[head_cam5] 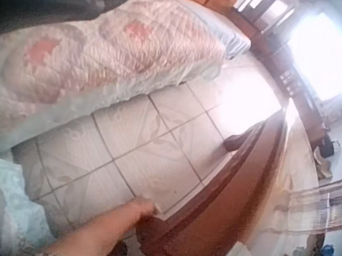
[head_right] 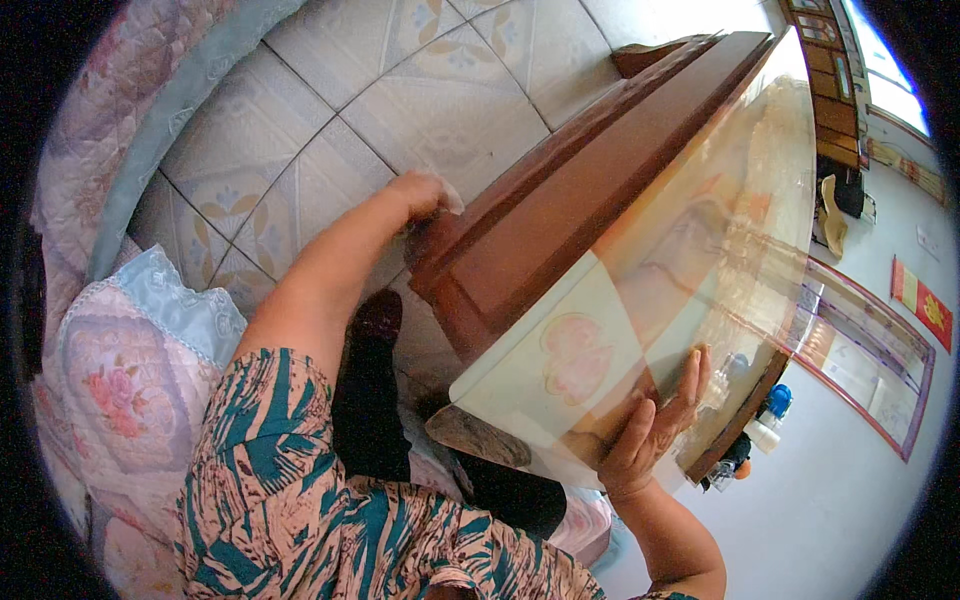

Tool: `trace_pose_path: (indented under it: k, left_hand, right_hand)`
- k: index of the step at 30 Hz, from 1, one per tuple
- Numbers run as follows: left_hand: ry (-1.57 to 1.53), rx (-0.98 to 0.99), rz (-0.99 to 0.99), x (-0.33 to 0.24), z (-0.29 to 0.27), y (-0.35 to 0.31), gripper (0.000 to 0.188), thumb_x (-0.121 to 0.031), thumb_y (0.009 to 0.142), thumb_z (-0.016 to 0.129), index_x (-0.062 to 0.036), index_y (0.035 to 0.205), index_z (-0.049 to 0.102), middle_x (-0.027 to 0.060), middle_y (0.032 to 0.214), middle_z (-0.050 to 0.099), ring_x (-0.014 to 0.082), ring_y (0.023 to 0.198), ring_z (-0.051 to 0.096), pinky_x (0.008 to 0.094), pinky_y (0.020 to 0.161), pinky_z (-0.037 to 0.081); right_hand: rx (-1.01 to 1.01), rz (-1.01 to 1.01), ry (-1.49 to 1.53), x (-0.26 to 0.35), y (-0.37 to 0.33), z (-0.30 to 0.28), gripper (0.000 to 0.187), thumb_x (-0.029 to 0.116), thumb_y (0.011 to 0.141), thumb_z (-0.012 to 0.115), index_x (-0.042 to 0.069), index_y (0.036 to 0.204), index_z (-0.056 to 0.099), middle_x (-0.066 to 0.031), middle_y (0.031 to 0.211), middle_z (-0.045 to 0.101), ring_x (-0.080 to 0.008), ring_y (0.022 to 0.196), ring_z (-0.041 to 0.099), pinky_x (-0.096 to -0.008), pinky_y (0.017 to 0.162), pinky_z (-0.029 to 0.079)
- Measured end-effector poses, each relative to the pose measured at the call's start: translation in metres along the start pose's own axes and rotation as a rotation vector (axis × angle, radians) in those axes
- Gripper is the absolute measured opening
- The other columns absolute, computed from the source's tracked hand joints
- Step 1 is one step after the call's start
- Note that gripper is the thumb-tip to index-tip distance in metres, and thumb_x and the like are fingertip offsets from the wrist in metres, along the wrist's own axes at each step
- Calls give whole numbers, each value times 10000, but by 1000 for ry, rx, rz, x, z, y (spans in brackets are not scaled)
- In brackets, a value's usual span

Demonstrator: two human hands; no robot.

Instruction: The person wipes a radiator with a cloth and then wipes the glass top and wooden edges of a table.

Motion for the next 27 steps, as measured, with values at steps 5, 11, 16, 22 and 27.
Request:
trace_pose_path:
  k: [5,11,16,22,27]
  left_hand:
    - [-298,-21,364,15,8,-15,426,68,717,521,-128,1043,714,104,1090,684,222,986,641,317,829,505]
    - [-1028,172,198,-42,-43,-111,547,59,782,477,-110,1295,561,143,1196,603,223,1111,560,310,924,452]
    - [-967,-587,50,60,-23,-100,642,-1,798,535,-98,1414,382,185,1320,514,285,1179,526,345,961,442]
    - [-717,-738,-421,93,82,-82,654,-147,767,678,92,1310,401,238,1254,546,343,1175,531,401,966,434]
    - [-1843,-543,-291,25,102,-102,573,-314,867,644,5,1303,454,131,1244,545,256,1162,511,338,933,407]
  right_hand:
    - [-1,-23,59,0,0,4,595,322,964,305,-38,1436,267,-258,1505,226,-389,1402,214,-453,1135,149]
    - [-20,0,-24,-4,-1,1,588,324,966,295,-36,1431,278,-252,1495,256,-381,1401,227,-450,1139,150]
    - [-11,-32,-17,2,2,0,583,320,963,292,-36,1425,288,-248,1493,267,-377,1399,235,-445,1140,156]
    - [-10,-30,-18,3,2,1,585,321,964,289,-35,1428,283,-250,1495,259,-378,1398,235,-445,1137,157]
    - [-32,17,37,-5,-4,0,583,310,962,305,-33,1432,276,-261,1496,248,-392,1392,238,-450,1128,163]
Point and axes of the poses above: each hand's wrist, its own y-axis towards the middle knuckle, its own z-axis out of the palm, x = y × z, the point moved 7 cm from there along y, towards the middle knuckle
